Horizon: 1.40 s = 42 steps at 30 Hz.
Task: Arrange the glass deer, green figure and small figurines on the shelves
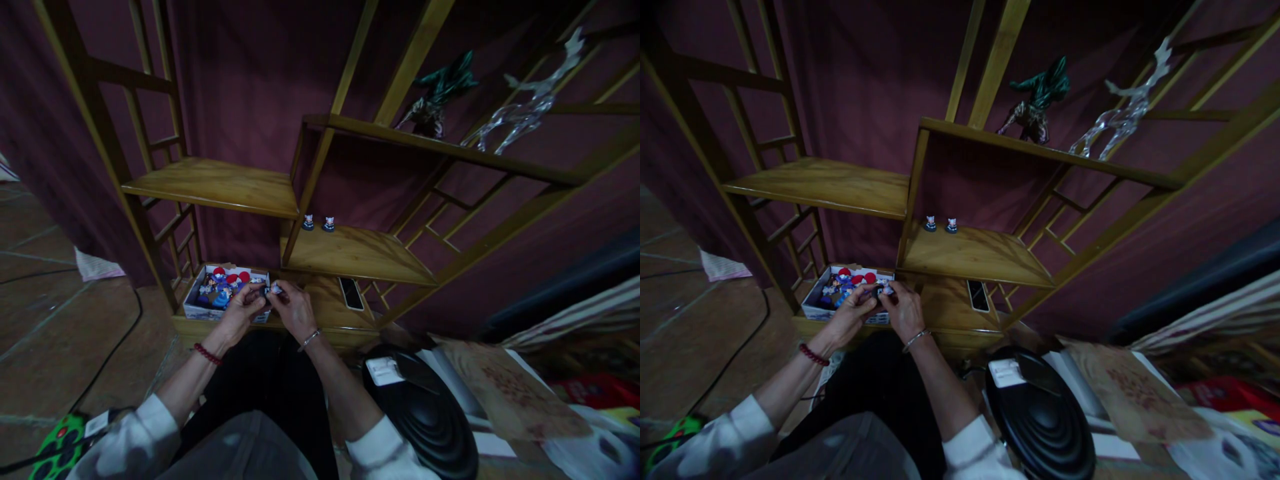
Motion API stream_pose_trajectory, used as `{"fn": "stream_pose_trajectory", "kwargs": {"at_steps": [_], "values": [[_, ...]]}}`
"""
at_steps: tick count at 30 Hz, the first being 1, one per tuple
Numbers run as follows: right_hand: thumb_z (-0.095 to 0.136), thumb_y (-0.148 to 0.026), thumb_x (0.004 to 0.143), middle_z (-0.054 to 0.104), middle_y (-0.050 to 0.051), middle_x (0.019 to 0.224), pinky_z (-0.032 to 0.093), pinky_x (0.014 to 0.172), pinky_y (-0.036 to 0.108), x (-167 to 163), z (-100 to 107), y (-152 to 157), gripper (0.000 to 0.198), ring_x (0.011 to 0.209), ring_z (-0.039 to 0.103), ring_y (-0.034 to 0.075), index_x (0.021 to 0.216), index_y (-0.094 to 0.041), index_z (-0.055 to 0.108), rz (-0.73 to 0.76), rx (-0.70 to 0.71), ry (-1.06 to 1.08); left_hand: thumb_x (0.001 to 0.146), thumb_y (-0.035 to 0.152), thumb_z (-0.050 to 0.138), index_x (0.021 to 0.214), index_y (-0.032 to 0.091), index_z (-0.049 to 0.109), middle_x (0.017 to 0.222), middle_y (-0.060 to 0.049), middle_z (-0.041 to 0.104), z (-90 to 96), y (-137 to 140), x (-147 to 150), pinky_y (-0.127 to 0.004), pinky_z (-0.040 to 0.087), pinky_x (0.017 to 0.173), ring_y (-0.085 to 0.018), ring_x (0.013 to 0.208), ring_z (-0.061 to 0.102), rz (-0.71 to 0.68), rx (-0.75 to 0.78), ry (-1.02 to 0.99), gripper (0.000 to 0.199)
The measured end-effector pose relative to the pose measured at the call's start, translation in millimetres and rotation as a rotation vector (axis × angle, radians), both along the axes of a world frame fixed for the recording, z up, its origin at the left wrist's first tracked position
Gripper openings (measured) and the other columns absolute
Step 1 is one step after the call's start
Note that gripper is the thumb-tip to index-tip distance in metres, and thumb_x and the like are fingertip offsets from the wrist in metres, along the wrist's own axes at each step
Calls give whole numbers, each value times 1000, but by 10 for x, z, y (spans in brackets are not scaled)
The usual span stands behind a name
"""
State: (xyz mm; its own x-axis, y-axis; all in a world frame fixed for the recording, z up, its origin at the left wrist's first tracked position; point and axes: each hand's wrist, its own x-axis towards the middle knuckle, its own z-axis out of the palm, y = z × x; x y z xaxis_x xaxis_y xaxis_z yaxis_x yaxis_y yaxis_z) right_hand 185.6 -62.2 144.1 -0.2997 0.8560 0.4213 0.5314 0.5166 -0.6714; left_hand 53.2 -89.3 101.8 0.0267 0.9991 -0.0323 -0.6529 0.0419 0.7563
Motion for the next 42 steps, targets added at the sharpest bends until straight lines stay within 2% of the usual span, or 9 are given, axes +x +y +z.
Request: {"fn": "stream_pose_trajectory", "kwargs": {"at_steps": [8, 14, 17, 21, 26, 29, 35, 42], "values": [[56, -23, 77, 64, 3, 88, 48, 72, 26, 39, -4, 29, 18, 78, 60, 15, 94, -21, 61, 104, 40, 37, 65, 14, 70, 92, 19, 60, 77, 3, 61, -3, 2, 9, -35, 46, 88, -10, 79, 59, -6, -1, -64, 30], [55, -22, 78, 62, 4, 90, 48, 74, 26, 81, 22, 39, 19, 81, 59, 15, 96, -21, 60, 137, 43, 23, 68, 13, 68, 96, 19, 60, 99, -1, 62, 29, -4, 29, -34, 44, 89, -13, 92, 57, -44, 7, -110, 29], [56, -22, 77, 62, 4, 94, 48, 76, 28, 104, 6, 48, 26, 84, 59, 16, 103, -21, 58, 117, 20, 44, 69, 14, 67, 97, 19, 61, 102, -3, 62, 47, 12, 43, -35, 44, 88, -15, 93, 58, -54, -22, -125, 29], [56, -21, 77, 62, 4, 93, 49, 74, 27, 133, -10, 43, 34, 78, 59, 14, 110, -21, 54, 83, -13, 73, 69, 15, 67, 93, 16, 62, 100, -4, 64, 63, 43, 67, -32, 43, 88, -15, 92, 58, -20, -47, -151, 25], [56, -22, 77, 61, 3, 88, 49, 73, 28, 160, -6, 7, 26, 78, 59, 14, 103, -22, 59, 44, 29, 65, 68, 12, 67, 95, 16, 62, 101, -5, 64, 88, 40, 92, -32, 41, 91, -16, 95, 58, -41, -30, -180, 29], [57, -24, 77, 61, 5, 93, 49, 75, 28, 167, -26, -12, 22, 83, 58, 16, 98, -21, 61, 24, 64, 78, 66, 9, 66, 95, 16, 62, 97, -4, 65, 102, 27, 112, -31, 42, 90, -14, 91, 59, -42, -59, -189, 30], [56, -26, 78, 62, 6, 97, 47, 83, 31, 211, -67, -46, 19, 91, 57, 18, 96, -22, 63, -28, 98, 99, 65, 5, 65, 92, 17, 62, 89, -2, 65, 156, 18, 215, -28, 43, 86, -12, 84, 59, -7, -74, -149, 30], [52, -28, 81, 64, 5, 96, 48, 81, 31, 381, -75, -70, 21, 90, 59, 18, 98, -22, 62, -35, 23, 145, 64, 11, 66, 98, 19, 62, 96, -3, 63, 269, 3, 389, -28, 44, 82, -14, 89, 57, -16, -5, 29, 35]]}}
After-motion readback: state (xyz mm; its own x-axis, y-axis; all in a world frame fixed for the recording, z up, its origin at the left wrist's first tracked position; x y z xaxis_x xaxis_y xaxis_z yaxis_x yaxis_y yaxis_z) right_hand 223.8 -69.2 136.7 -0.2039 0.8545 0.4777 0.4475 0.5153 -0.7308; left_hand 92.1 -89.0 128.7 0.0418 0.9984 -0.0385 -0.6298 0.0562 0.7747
